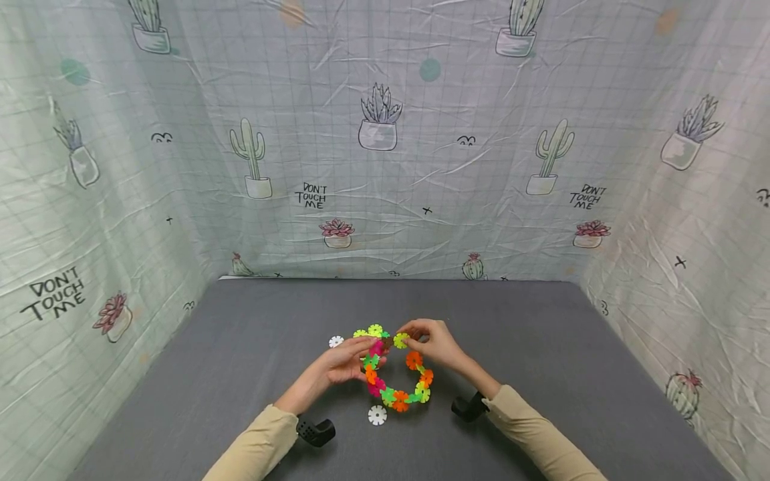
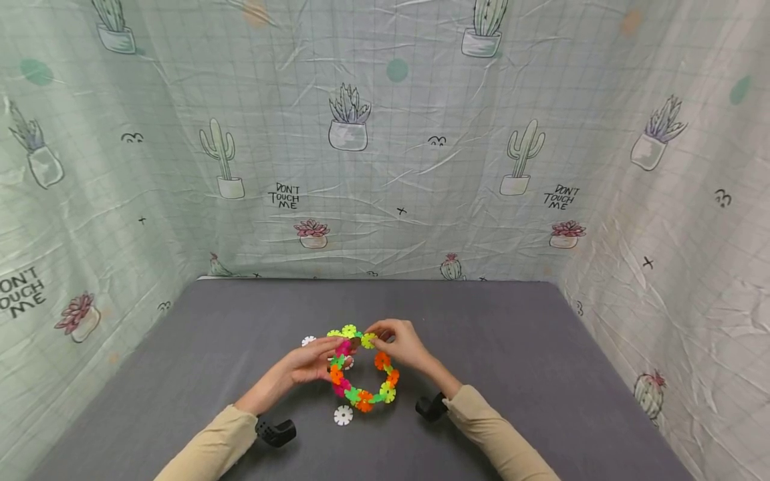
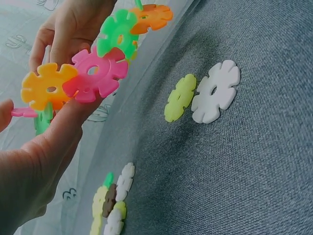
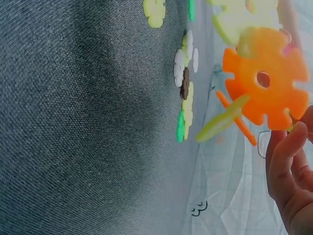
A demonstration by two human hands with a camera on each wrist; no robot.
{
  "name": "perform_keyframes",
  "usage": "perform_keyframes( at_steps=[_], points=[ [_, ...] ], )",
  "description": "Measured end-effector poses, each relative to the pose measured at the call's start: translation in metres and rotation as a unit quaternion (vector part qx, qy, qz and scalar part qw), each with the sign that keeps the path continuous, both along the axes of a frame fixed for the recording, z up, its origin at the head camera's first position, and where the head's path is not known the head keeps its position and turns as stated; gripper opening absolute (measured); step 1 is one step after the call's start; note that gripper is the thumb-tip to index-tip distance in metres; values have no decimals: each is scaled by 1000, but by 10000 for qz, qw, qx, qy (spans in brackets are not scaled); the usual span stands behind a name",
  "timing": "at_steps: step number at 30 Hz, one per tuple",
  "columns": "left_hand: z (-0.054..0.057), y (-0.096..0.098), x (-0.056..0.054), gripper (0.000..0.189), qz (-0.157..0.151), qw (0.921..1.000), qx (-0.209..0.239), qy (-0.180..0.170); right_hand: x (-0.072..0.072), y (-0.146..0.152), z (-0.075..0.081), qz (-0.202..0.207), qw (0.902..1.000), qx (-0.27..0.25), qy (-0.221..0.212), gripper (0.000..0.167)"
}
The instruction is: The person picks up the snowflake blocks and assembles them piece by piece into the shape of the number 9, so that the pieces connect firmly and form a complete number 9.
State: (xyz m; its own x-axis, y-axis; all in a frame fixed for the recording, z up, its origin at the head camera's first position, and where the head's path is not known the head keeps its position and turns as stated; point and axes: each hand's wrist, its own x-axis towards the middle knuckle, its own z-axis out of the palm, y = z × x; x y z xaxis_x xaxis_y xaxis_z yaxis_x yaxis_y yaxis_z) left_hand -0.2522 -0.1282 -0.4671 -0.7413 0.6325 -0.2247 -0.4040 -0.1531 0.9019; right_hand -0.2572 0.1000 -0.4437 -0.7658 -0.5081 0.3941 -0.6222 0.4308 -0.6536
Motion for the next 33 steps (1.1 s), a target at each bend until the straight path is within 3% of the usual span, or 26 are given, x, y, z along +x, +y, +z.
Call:
perform_keyframes(
  at_steps=[3,8,13,17,20,27,33],
  points=[
    [0,1,0,43,-26,10000,31,-18,-2,1,-1,133,9998,-92,140,16],
    [4,4,-1,26,-74,9999,97,-106,0,-1,0,219,9995,-147,173,16],
    [8,5,-1,24,-91,9994,-20,-322,5,-5,3,172,9995,-168,-196,17],
    [10,7,-1,21,-91,9983,-151,-564,16,-9,15,320,9985,-289,-344,14],
    [9,8,0,21,-113,9984,-108,-549,24,-12,22,360,9985,-371,-165,11],
    [8,13,4,15,164,9982,188,-549,29,-20,17,326,9949,-708,646,5],
    [14,11,5,17,68,9955,637,-693,28,-29,15,148,9948,-797,617,5]
  ],
)
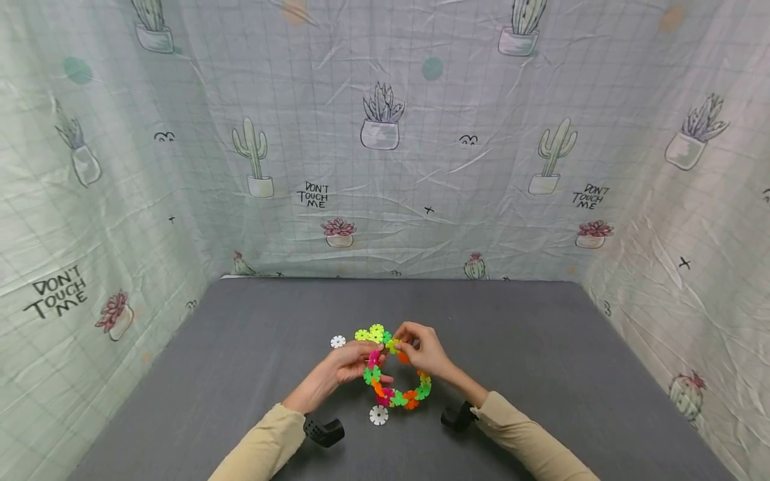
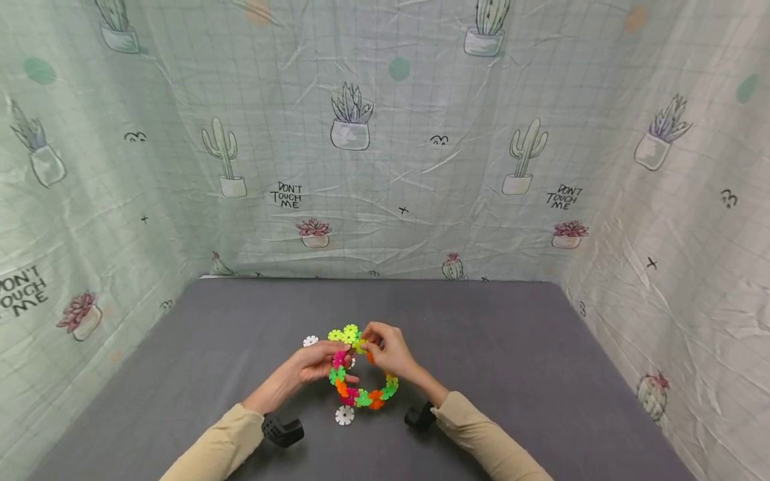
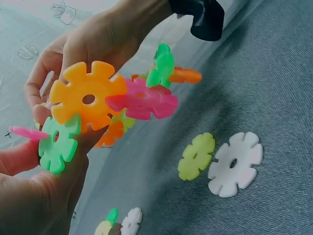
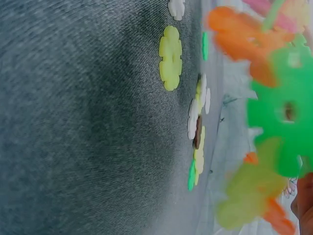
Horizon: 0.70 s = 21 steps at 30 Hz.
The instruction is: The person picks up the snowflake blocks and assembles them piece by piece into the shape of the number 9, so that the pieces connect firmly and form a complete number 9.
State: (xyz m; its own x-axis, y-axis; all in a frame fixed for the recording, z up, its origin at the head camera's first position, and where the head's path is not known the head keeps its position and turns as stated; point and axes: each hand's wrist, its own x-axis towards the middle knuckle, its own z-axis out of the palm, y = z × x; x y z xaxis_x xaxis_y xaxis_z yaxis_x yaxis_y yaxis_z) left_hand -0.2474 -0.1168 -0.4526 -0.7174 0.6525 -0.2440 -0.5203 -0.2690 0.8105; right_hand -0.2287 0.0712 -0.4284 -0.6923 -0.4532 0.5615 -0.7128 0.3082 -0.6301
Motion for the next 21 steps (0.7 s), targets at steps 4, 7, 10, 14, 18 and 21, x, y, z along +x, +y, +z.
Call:
perform_keyframes(
  at_steps=[4,7,10,14,18,21],
  points=[
    [0,2,0,23,207,9998,-49,56,0,-3,-1,-104,9999,-74,79,6],
    [-1,4,0,28,245,9996,-140,80,1,-3,-2,-88,9998,-110,130,7],
    [-2,5,0,23,178,9994,-284,100,2,-4,-3,-12,9998,-42,170,8],
    [-3,6,1,15,164,9989,-386,199,4,-6,-3,74,9998,23,188,8],
    [-1,7,0,15,139,9983,-435,351,5,-6,-4,34,9997,-86,216,9],
    [1,9,-1,14,122,9981,-445,399,6,-6,-4,-30,9991,-232,361,10]
  ],
)
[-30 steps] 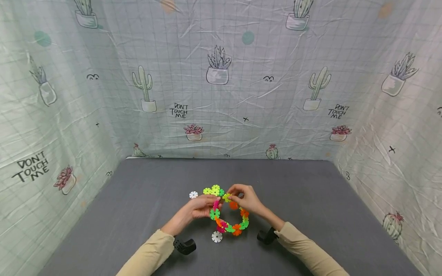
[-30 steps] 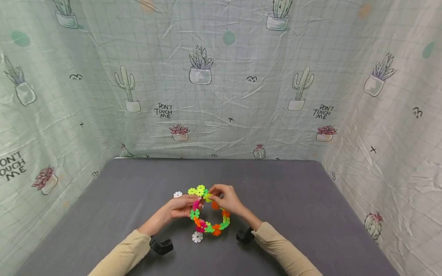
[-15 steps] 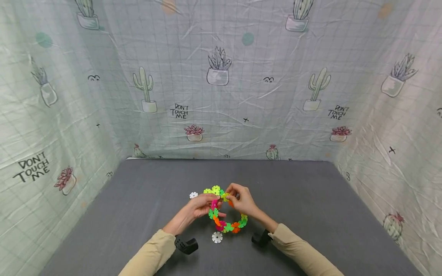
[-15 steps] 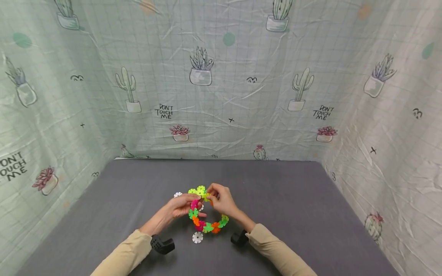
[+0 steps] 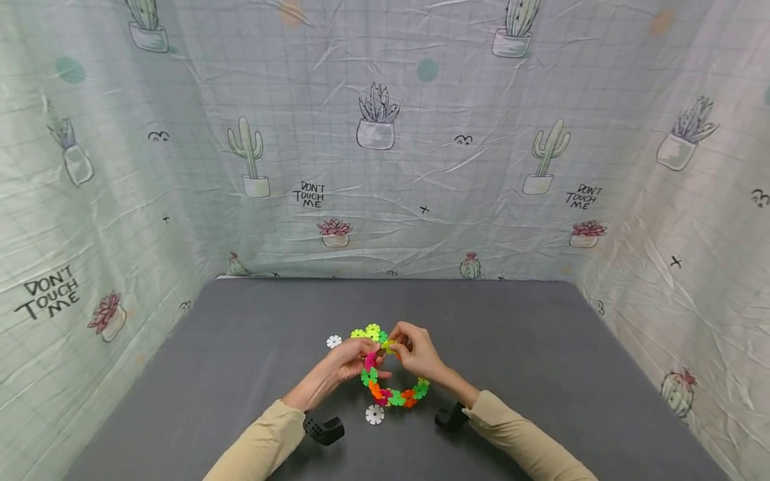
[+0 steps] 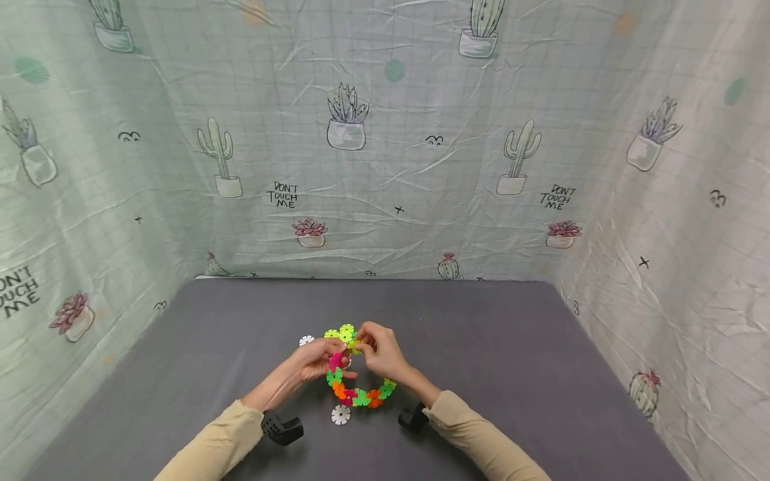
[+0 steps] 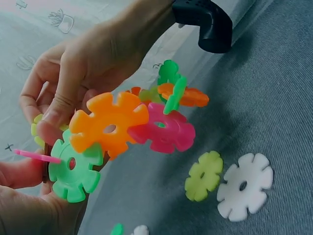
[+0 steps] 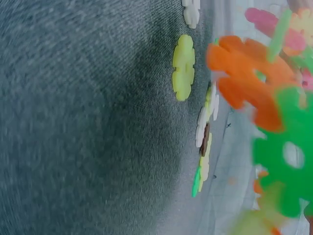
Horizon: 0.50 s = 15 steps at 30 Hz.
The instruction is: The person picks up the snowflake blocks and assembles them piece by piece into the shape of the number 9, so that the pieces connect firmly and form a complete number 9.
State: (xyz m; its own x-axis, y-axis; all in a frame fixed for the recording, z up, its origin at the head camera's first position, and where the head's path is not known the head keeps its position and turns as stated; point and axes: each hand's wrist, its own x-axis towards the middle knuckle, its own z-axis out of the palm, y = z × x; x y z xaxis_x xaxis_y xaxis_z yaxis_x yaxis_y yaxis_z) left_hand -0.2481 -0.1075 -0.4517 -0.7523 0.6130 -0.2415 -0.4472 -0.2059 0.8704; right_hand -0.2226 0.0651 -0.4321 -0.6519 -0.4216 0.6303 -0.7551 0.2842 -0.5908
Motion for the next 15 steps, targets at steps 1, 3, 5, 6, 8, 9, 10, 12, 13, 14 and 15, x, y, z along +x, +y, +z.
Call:
perform_keyframes(
  at_steps=[1,3,5,6,8,9,10,12,13,14,15],
  points=[
    [1,1,0,14,12,10000,-1,4,0,0,0,-11,10000,-45,51,11],
    [1,2,0,14,44,10000,-6,15,1,0,0,14,9998,-159,89,11],
    [2,3,0,14,77,10000,-26,33,1,0,0,60,9996,-247,96,11],
    [2,4,0,14,120,9999,-53,47,1,0,0,63,9996,-250,119,11],
    [2,5,0,13,214,9997,-122,78,2,0,1,72,9996,-184,210,12],
    [2,5,1,13,257,9995,-164,109,2,0,1,64,9994,-120,305,13],
    [2,6,1,15,308,9992,-207,133,2,0,2,47,9992,-35,405,14],
    [2,7,1,19,412,9985,-309,179,2,-1,4,9,9977,164,659,16],
    [2,7,1,21,438,9982,-343,208,2,-2,5,21,9969,225,752,17],
    [2,7,0,22,439,9980,-374,239,2,-2,6,33,9962,270,831,18],
    [1,7,0,22,446,9979,-387,251,2,-3,6,40,9957,293,876,18]
  ],
)
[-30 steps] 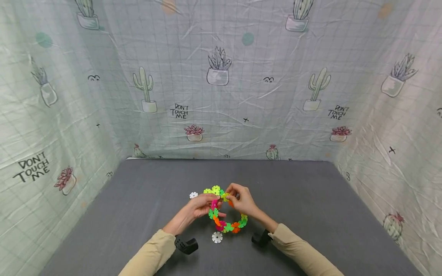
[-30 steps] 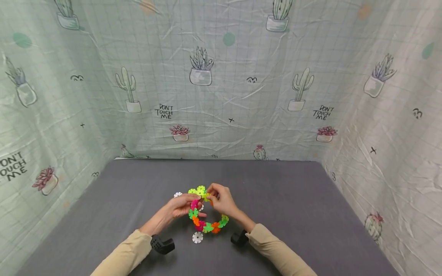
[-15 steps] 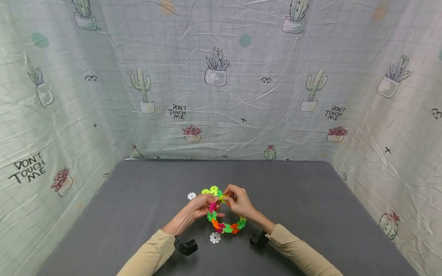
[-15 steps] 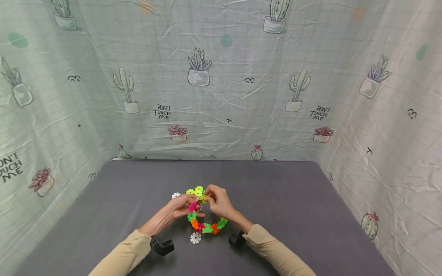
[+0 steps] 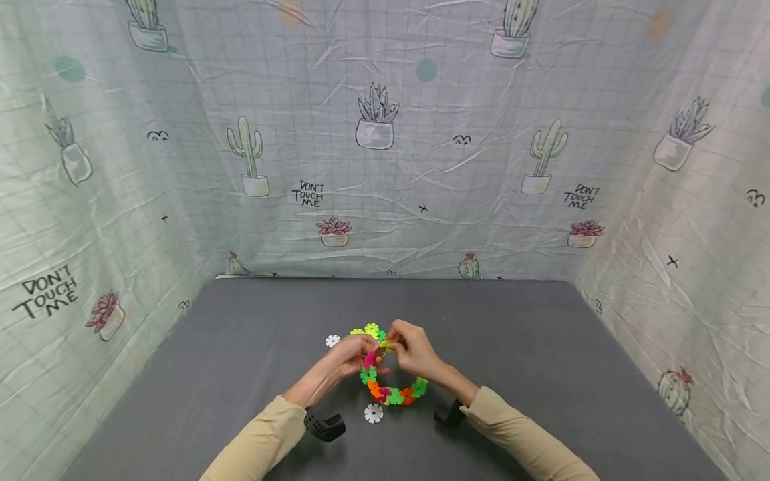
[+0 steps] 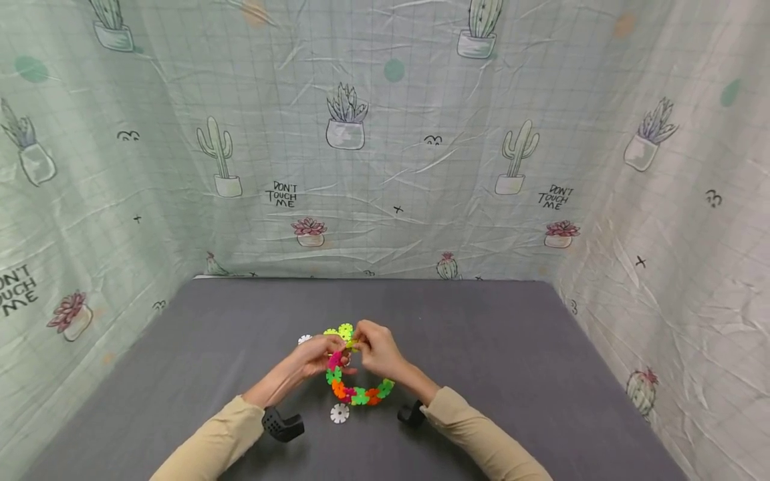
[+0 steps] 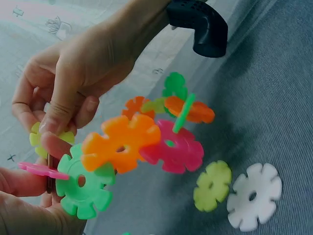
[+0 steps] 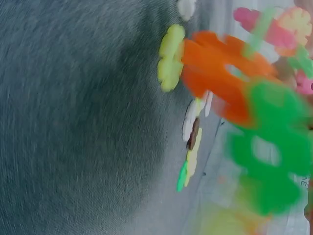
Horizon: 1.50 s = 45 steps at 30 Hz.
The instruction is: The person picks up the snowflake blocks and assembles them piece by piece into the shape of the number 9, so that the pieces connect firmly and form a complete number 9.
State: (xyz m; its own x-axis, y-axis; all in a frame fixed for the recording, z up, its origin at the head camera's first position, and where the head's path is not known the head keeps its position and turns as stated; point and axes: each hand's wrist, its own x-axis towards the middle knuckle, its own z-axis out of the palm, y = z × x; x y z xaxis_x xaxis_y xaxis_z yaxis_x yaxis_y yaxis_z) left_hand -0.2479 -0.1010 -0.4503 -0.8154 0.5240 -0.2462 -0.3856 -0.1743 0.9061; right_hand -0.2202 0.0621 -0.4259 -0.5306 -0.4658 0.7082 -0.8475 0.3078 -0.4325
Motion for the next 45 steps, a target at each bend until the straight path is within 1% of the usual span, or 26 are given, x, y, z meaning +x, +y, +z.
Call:
perform_keyframes(
  at_steps=[2,4,7,10,12,13,15,16,17,18,19,22,24,25,26,27,28,30,31,33,35,38,42,45],
  points=[
    [0,-1,-1,21,-12,10000,15,-16,-1,-1,1,28,10000,57,34,19],
    [-1,-4,-1,18,-99,9999,38,-6,-2,0,2,110,9999,98,-73,17],
    [-1,-8,-2,15,-257,9996,89,-21,-7,3,6,190,9987,279,-372,12],
    [-2,-14,-2,17,-496,9987,-51,-59,-13,9,13,364,9949,512,-785,6],
    [-4,-17,0,22,-697,9974,-162,-114,-16,12,17,544,9908,708,-1014,4],
    [-4,-19,1,23,-817,9963,-232,-114,-17,14,19,662,9880,814,-1133,3],
    [-5,-22,2,27,-1091,9937,-238,-75,-18,16,21,881,9820,971,-1358,3],
    [-5,-24,4,29,-1265,9918,-180,-12,-18,18,22,954,9788,1045,-1480,3],
    [-4,-25,5,29,-1461,9893,-31,9,-19,19,22,1012,9759,1112,-1584,4],
    [-2,-27,7,28,-1620,9867,100,14,-24,20,18,1073,9729,1149,-1695,5],
    [0,-28,9,28,-1757,9842,206,40,-26,21,18,1166,9683,1181,-1866,6],
    [5,-31,13,25,-1975,9794,419,20,-39,24,7,1417,9520,1184,-2442,9],
    [7,-33,14,25,-1978,9792,448,-84,-51,26,-3,1437,9433,1131,-2770,15],
    [6,-33,13,24,-1973,9792,456,-129,-55,26,-4,1367,9403,1113,-2910,18],
    [4,-34,13,24,-1977,9789,487,-178,-61,26,-10,1215,9404,1111,-2975,21],
    [3,-34,12,25,-2015,9777,542,-214,-67,26,-14,1016,9425,1145,-2971,24],
    [1,-35,11,25,-2047,9766,600,-259,-71,25,-18,785,9458,1225,-2903,26],
    [0,-36,11,25,-2092,9752,668,-287,-78,22,-24,334,9524,1502,-2634,27],
    [0,-37,11,26,-2135,9742,680,-274,-81,19,-28,136,9542,1667,-2481,26],
    [0,-37,12,27,-2234,9722,670,-227,-85,15,-33,-128,9554,1989,-2180,22],
    [1,-37,13,28,-2355,9696,631,-228,-90,10,-37,-282,9536,2257,-1972,20],
    [3,-35,15,32,-2572,9645,558,-216,-95,3,-42,-468,9488,2474,-1907,20],
    [5,-32,17,34,-2738,9603,501,-197,-101,-3,-47,-759,9423,2493,-2100,23],
    [5,-31,17,34,-2715,9610,488,-199,-104,-7,-50,-929,9365,2531,-2241,26]
  ],
)
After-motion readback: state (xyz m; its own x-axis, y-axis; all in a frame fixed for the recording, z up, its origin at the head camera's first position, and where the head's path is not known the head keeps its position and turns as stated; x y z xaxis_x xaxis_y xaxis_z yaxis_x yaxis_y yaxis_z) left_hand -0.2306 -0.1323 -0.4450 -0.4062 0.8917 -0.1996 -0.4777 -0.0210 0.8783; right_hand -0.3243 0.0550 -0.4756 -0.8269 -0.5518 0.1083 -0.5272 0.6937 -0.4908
